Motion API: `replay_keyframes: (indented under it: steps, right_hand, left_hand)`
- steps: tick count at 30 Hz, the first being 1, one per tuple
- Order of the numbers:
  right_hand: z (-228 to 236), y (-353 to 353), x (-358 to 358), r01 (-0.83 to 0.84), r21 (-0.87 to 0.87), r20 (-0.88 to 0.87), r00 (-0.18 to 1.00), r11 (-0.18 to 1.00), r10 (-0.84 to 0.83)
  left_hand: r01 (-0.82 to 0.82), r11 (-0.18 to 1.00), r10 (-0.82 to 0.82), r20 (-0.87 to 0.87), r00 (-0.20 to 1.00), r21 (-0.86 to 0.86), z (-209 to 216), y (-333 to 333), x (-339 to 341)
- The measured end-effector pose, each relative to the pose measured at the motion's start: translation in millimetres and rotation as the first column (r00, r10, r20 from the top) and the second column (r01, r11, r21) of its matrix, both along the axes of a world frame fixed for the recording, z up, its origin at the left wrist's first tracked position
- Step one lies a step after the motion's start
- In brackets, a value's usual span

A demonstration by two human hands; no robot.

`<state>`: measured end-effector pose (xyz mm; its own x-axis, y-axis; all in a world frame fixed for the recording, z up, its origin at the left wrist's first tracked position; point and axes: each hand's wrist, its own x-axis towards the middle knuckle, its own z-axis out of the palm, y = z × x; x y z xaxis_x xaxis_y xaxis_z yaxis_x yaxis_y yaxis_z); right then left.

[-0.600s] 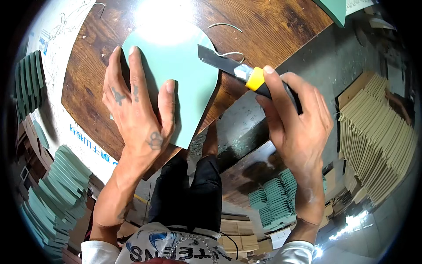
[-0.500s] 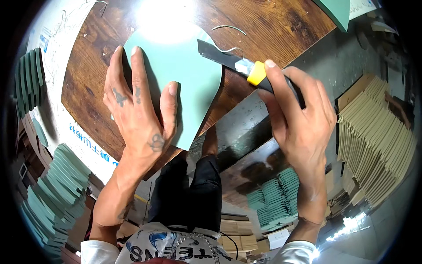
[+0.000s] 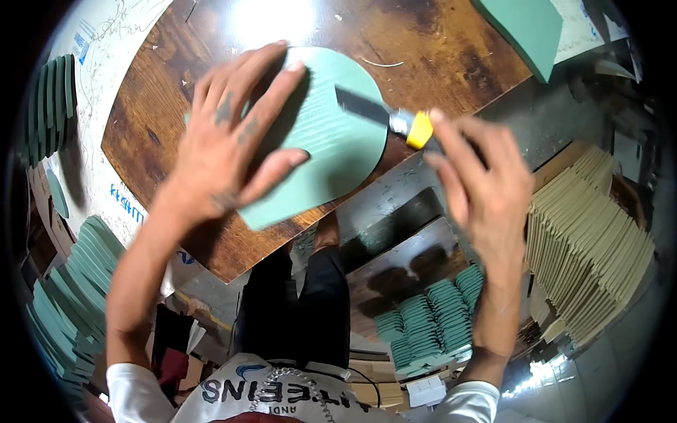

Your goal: Cutting and trimming small green foam or padded material using a utility knife.

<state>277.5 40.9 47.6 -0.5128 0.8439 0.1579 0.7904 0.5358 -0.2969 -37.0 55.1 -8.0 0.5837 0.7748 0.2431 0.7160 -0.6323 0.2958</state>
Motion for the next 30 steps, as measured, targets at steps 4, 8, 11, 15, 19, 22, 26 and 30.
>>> replay_keyframes:
  steps: [4,8,11,15,19,22,26,30]
  right_hand:
    - [-3,-52,-7,0.200,-0.067,0.018,0.980,0.977,-0.199]
    - [0,-53,-15,0.288,-0.067,0.034,0.958,0.955,-0.286]
    - [-3,-52,-16,0.295,-0.071,0.042,0.955,0.953,-0.293]
    - [-6,-44,-13,0.290,-0.054,0.030,0.957,0.955,-0.289]
    - [-17,-15,-6,0.201,0.031,-0.084,0.977,0.979,-0.197]
    - [-12,11,-4,0.130,0.040,-0.059,0.990,0.991,-0.128]
    - [-10,28,6,0.044,0.041,-0.047,0.998,0.998,-0.042]
    - [-1,-12,9,0.073,-0.447,-0.349,0.903,0.891,-0.249]
  left_hand:
    - [-0.164,0.984,0.137,-0.302,0.943,-0.068,23,23,4]
    - [-0.548,0.834,0.534,-0.153,0.831,-0.063,15,-19,40]
    - [-0.544,0.839,0.539,-0.098,0.836,-0.021,11,-22,39]
    - [-0.504,0.861,0.504,-0.022,0.864,-0.069,10,-21,37]
    - [-0.496,0.866,0.496,-0.013,0.868,-0.060,11,-20,36]
    - [-0.485,0.873,0.485,-0.011,0.874,-0.045,9,-19,35]
    - [-0.325,0.946,0.325,-0.035,0.945,0.016,4,7,19]
    - [-0.046,0.999,0.044,-0.183,0.982,-0.006,17,45,-15]
